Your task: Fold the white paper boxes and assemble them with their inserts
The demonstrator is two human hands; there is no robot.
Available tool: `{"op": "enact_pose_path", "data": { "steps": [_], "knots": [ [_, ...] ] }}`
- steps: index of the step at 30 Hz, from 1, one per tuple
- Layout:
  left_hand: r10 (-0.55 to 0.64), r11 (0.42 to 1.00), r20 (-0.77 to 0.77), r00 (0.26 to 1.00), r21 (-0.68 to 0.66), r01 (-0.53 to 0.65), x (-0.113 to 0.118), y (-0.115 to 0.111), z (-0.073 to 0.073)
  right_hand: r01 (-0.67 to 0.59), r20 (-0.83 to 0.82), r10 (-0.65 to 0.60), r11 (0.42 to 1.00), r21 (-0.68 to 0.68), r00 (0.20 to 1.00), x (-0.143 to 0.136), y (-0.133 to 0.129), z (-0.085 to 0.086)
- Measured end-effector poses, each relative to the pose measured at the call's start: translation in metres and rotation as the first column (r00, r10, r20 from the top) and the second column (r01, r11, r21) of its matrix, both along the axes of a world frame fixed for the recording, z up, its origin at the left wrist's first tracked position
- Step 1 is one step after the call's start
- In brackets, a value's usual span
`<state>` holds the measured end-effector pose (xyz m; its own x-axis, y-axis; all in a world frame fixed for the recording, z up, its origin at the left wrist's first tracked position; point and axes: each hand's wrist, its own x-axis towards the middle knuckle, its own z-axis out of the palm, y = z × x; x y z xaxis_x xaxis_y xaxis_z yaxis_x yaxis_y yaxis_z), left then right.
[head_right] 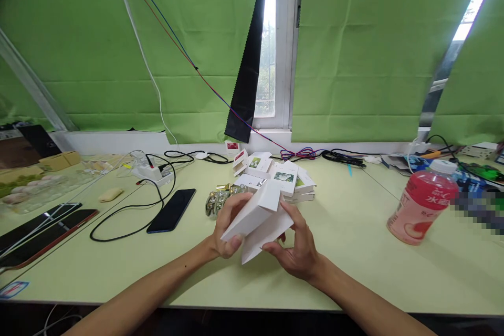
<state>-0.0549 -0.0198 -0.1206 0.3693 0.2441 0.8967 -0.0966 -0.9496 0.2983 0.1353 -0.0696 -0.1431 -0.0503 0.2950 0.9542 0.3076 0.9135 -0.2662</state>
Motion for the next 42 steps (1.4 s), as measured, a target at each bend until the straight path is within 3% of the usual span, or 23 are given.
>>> {"op": "enact_pose_path", "data": {
  "steps": [4,9,13,18,22,28,42],
  "knots": [
    [0.029,0.991,0.010,1.000,-0.127,-0.028,-0.001,-0.003,0.002,-0.028,-0.023,0.026,0.996,-0.083,0.999,-0.001,0.000,0.000],
    [0.076,0.983,0.001,0.997,-0.170,-0.075,-0.004,-0.002,0.000,-0.036,-0.022,0.034,0.993,-0.114,0.999,0.000,0.001,0.000],
    [0.043,0.980,-0.030,0.999,-0.195,-0.048,-0.003,-0.003,-0.001,-0.030,-0.025,0.027,0.992,-0.122,0.999,0.001,0.001,0.001],
    [-0.031,0.990,-0.063,0.998,-0.139,0.022,0.000,-0.003,-0.003,-0.020,-0.027,0.018,0.994,-0.108,0.999,0.000,-0.001,0.001],
    [-0.013,0.997,-0.099,0.995,-0.071,0.006,-0.001,-0.002,-0.006,0.016,-0.026,-0.019,0.995,-0.096,0.999,-0.001,-0.002,0.001],
    [-0.014,0.996,-0.137,0.990,-0.087,0.002,-0.001,-0.001,-0.010,0.111,0.024,-0.109,0.991,-0.073,0.994,0.001,-0.002,0.001],
    [-0.028,0.996,-0.144,0.989,-0.089,0.015,-0.003,0.000,-0.012,0.191,0.082,-0.192,0.981,0.017,0.978,0.001,-0.003,0.005]
  ]
}}
